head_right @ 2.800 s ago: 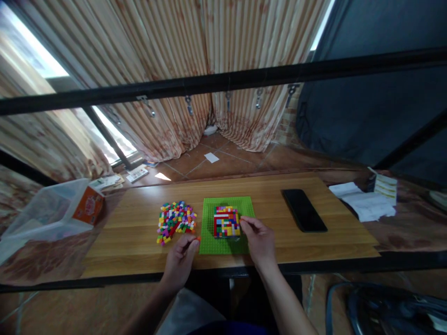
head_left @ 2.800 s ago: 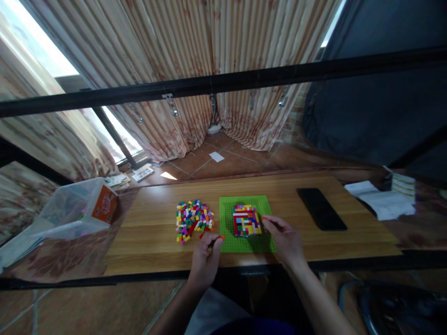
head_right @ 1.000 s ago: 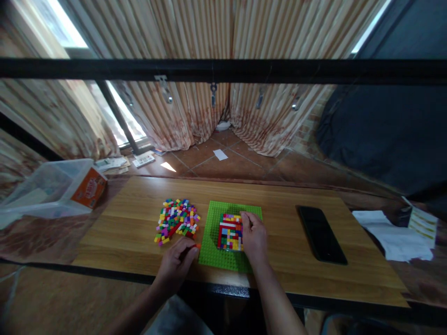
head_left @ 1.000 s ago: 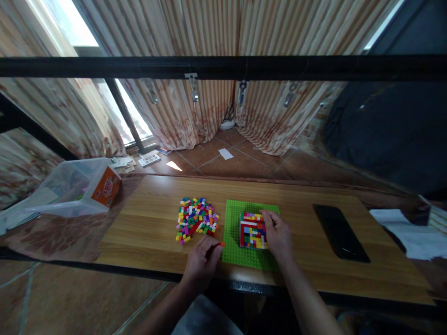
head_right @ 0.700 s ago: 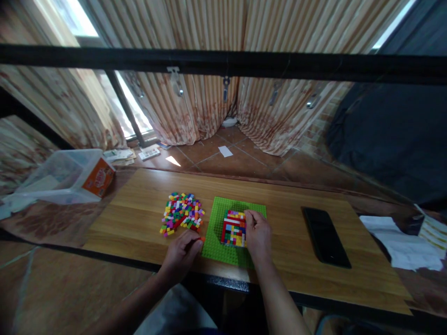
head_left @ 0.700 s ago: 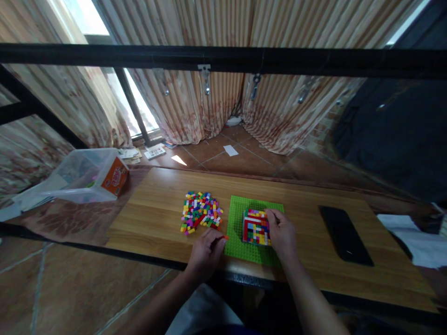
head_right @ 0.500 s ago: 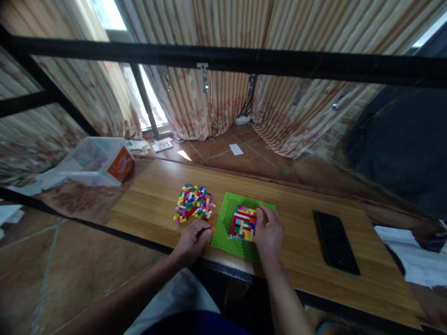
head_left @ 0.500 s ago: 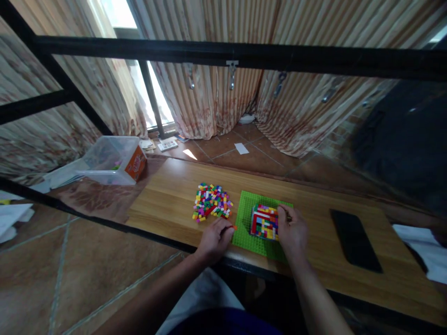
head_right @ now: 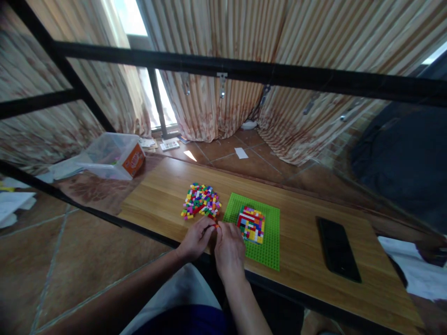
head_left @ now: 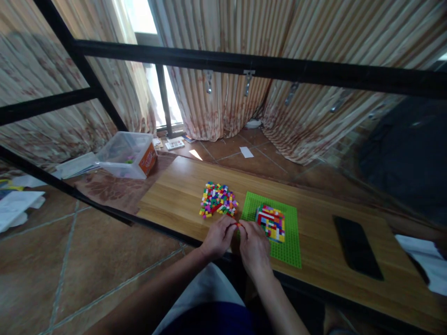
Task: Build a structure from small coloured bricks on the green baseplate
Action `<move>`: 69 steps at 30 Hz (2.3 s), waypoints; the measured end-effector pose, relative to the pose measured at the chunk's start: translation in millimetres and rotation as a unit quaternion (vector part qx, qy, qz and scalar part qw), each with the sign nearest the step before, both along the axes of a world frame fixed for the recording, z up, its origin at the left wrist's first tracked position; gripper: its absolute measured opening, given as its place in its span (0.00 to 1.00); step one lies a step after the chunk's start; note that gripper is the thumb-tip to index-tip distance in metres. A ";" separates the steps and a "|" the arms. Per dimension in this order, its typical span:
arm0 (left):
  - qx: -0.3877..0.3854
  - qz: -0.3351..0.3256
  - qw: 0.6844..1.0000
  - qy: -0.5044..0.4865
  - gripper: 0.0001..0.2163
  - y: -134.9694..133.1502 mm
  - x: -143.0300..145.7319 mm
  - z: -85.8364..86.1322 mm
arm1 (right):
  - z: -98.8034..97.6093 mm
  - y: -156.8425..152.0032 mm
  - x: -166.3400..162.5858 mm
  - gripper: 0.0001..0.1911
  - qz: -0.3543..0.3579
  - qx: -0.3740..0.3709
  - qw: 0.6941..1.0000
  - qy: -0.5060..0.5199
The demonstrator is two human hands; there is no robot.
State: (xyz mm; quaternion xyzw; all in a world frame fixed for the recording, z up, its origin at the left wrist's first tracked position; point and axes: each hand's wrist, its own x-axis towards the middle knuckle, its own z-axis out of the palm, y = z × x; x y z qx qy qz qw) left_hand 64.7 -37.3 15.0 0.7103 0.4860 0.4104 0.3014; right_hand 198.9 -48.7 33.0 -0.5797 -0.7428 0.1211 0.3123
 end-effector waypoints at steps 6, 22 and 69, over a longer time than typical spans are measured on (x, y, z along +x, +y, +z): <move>0.009 0.022 1.000 -0.007 0.09 -1.4 1.6 -1.2 | -5.8 -0.5 -5.4 0.22 -0.039 0.002 0.999 0.020; 0.024 0.035 0.999 0.023 0.07 -0.6 3.0 -2.8 | 12.1 11.3 83.9 0.20 -0.203 -0.030 0.969 0.139; 0.021 0.011 0.998 0.063 0.07 -0.5 4.9 -4.1 | -15.5 67.7 115.3 0.23 -0.217 -0.091 0.930 0.283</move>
